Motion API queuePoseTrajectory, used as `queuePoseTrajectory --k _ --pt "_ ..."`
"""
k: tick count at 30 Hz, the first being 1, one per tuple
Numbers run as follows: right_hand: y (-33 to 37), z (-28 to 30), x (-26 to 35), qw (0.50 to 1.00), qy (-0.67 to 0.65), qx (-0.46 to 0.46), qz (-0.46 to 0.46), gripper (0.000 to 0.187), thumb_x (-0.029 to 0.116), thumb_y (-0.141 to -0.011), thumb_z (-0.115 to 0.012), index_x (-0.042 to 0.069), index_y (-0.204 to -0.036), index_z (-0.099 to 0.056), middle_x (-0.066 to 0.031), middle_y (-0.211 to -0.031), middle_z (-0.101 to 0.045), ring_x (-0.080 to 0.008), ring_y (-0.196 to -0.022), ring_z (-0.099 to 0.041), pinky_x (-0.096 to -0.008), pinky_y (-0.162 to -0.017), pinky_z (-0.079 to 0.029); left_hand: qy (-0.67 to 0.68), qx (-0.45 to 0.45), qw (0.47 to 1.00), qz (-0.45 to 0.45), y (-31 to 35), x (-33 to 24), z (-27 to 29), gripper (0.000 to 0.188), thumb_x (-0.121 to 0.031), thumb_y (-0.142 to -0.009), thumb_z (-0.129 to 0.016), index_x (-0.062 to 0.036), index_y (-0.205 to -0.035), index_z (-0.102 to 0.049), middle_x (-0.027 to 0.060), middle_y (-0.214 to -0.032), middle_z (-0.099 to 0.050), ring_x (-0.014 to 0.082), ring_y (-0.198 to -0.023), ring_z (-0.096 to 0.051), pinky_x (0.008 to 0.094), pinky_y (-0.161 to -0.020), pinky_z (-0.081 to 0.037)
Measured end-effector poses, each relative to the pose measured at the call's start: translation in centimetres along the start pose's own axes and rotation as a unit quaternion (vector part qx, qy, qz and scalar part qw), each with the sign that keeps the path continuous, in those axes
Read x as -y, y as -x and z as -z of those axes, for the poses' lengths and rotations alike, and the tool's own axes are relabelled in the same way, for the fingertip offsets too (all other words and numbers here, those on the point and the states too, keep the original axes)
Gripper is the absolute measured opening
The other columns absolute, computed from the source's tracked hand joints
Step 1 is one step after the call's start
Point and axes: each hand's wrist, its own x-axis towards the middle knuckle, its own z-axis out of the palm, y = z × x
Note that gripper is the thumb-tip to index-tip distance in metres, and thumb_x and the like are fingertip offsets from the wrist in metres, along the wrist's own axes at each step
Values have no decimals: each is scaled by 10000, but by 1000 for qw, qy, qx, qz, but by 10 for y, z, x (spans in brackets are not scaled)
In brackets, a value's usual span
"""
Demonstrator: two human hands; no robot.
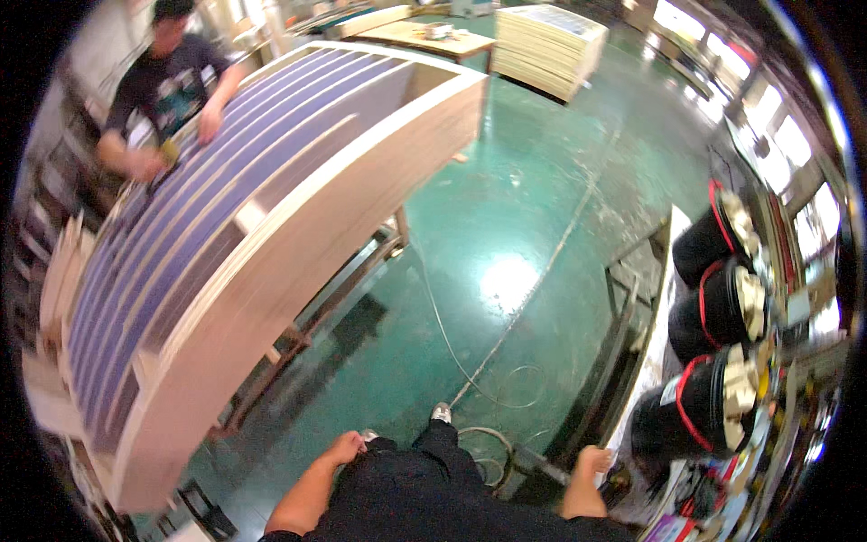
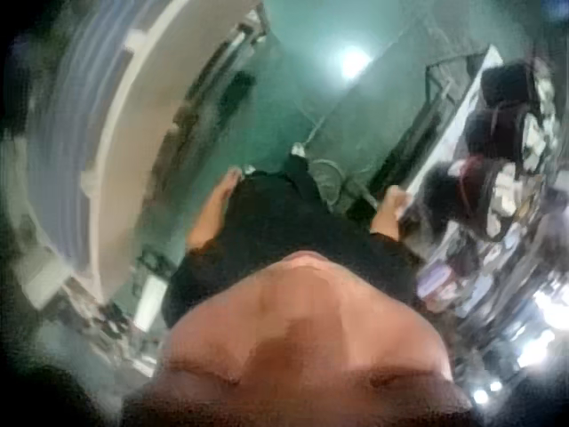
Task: The person uses a pneumatic nail gun to attach thin wooden strips to a large, curved wooden frame structure. They repeatedly position the strips along the frame's edge and secure them with nails, working in a workshop environment with another person visible in the background.
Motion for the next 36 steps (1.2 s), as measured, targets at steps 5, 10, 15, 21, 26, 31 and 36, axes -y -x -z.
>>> queuePoseTrajectory --k 5,10,15,21,26,31,36 --pt "212 -29 171 660 -108 660 341 234 133 -947 -611 14 -1143 -654 -52 -730 -602 -191 -601 -578 -347 -499 -431 -135 -82 987 11 33 98 -42 477 -464 -1025 -547 -51 -859 -719 104 -838 -749 281 -818 -708 445 -791 -534" --pt "485 141 210 449 -71 745 488 168 189 -999 -599 69 -1103 -652 -29 -824 -593 -178 -726 -593 -367 -615 -515 22 -167 980 107 97 18 8 439 -514 -1000 -586 -104 -959 -737 127 -897 -739 354 -874 -705 482 -790 -528" --pt "680 282 121 254 21 883 393 184 213 -1024 -592 70 -1129 -641 -61 -914 -627 -237 -876 -612 -469 -739 -541 66 -260 952 150 217 -6 71 405 -483 -959 -673 -85 -1015 -722 150 -916 -738 359 -878 -706 472 -746 -528" --pt "827 311 24 182 174 890 380 229 276 -1032 -581 72 -1125 -631 -75 -897 -614 -255 -835 -601 -443 -690 -515 189 -388 899 77 351 86 80 307 -370 -938 -732 -65 -974 -737 149 -902 -738 321 -841 -705 444 -732 -528" --pt "938 268 -22 145 339 846 384 218 282 -1021 -588 104 -1140 -627 -57 -879 -624 -256 -766 -605 -480 -689 -551 332 -459 813 133 420 129 65 342 -80 -892 -680 -55 -1233 -694 168 -1134 -744 274 -1042 -714 397 -882 -545" --pt "1057 251 -108 239 382 687 569 132 198 -998 -614 89 -1072 -619 -45 -827 -634 -170 -661 -596 -428 -621 -584 389 -515 753 127 478 214 47 408 -41 -880 -655 -26 -1287 -675 170 -1171 -743 260 -1069 -711 392 -884 -560" --pt "1176 207 -272 75 467 593 652 129 175 -986 -630 77 -1069 -624 -37 -820 -621 -161 -623 -571 -375 -543 -517 547 -536 589 258 590 308 23 321 -229 -1002 -641 -15 -1234 -699 169 -1047 -763 238 -965 -743 405 -782 -583"
